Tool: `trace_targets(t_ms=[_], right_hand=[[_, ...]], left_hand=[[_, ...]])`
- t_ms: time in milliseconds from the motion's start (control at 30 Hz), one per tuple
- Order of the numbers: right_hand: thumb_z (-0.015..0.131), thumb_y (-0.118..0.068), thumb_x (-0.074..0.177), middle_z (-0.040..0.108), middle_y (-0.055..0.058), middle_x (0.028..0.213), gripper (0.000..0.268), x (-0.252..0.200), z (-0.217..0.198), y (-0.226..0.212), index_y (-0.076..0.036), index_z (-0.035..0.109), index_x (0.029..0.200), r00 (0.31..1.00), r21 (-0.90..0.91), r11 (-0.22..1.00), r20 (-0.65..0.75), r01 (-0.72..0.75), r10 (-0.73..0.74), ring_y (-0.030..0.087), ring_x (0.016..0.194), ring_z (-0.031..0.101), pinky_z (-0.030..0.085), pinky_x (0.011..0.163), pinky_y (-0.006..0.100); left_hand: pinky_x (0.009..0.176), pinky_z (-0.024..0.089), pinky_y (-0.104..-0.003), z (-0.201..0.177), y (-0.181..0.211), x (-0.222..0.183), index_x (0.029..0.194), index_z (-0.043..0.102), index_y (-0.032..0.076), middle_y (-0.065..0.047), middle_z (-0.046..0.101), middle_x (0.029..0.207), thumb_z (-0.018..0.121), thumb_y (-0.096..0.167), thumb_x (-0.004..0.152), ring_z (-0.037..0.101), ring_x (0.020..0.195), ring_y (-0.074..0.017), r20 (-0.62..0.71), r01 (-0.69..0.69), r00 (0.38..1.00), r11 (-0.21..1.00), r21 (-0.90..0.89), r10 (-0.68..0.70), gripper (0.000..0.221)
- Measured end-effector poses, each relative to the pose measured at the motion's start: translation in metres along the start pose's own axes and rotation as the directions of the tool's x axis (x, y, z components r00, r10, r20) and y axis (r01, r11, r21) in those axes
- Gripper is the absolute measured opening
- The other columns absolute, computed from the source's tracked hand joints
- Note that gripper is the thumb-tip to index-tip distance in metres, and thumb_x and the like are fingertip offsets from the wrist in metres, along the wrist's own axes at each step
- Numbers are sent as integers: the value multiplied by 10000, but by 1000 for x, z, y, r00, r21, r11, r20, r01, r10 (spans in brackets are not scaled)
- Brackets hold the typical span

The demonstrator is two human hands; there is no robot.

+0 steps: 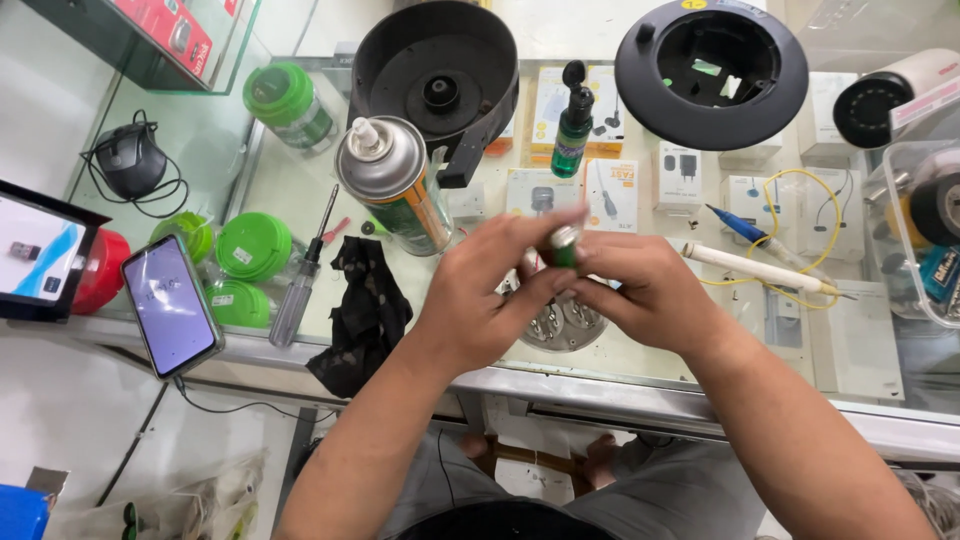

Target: The person is disassembling a multi-socket power strip with a screwdriver and cleaning the components with a cloth.

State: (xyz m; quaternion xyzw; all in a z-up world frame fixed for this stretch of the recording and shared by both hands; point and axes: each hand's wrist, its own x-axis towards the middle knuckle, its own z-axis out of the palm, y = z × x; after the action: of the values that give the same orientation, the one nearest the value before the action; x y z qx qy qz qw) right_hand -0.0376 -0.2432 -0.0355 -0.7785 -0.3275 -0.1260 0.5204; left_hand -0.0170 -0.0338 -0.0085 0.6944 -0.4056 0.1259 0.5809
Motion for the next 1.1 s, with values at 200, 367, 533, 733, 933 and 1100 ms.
trace_targets(t_ms=[200,367,533,733,933,1100], right_hand=[[774,-27,886,695,50,712,66,-1,3,6,-55,736,931,1000,-15,999,-9,-30,30,211,613,685,590,669,361],[800,-34,879,694,63,669,65,-7,10,22,-56,746,906,989,-48,990,-72,-134,130,194,567,699,572,579,322],[804,-34,872,707,84,674,83,-4,10,19,-42,748,932,984,-58,985,-87,-164,158,216,579,726,572,557,331],[816,-31,858,720,75,681,88,-4,11,17,-51,764,926,981,-37,984,-94,-173,169,193,574,702,571,522,305],[827,-20,849,708,97,672,92,-5,14,17,-34,760,912,982,-35,985,-93,-170,167,199,580,683,577,510,293],[818,-20,860,701,79,673,73,-3,12,12,-40,766,907,986,-43,990,-100,-136,131,193,595,660,593,511,282]], left_hand=[[634,612,-286,0,1,8,1393,621,134,-48,744,979,683,87,992,714,867,-172,6,-6,1000,1000,11,6,408],[628,608,-302,0,-14,5,1431,605,148,-69,742,961,630,91,1025,696,833,-202,20,-9,1000,999,40,8,411],[633,615,-299,-1,-17,4,1459,586,167,-72,748,976,623,103,1037,697,857,-199,29,30,999,999,9,-31,429],[643,625,-280,0,-19,3,1473,576,193,-44,751,991,632,115,1030,697,875,-171,45,64,997,998,-3,-63,453],[617,618,-282,-1,-20,-1,1474,575,183,-60,748,969,635,94,1013,709,874,-167,39,87,995,996,-12,-87,473],[619,621,-281,-2,-13,3,1453,591,174,-53,755,999,624,88,1013,719,897,-188,67,60,996,998,-7,-59,450]])
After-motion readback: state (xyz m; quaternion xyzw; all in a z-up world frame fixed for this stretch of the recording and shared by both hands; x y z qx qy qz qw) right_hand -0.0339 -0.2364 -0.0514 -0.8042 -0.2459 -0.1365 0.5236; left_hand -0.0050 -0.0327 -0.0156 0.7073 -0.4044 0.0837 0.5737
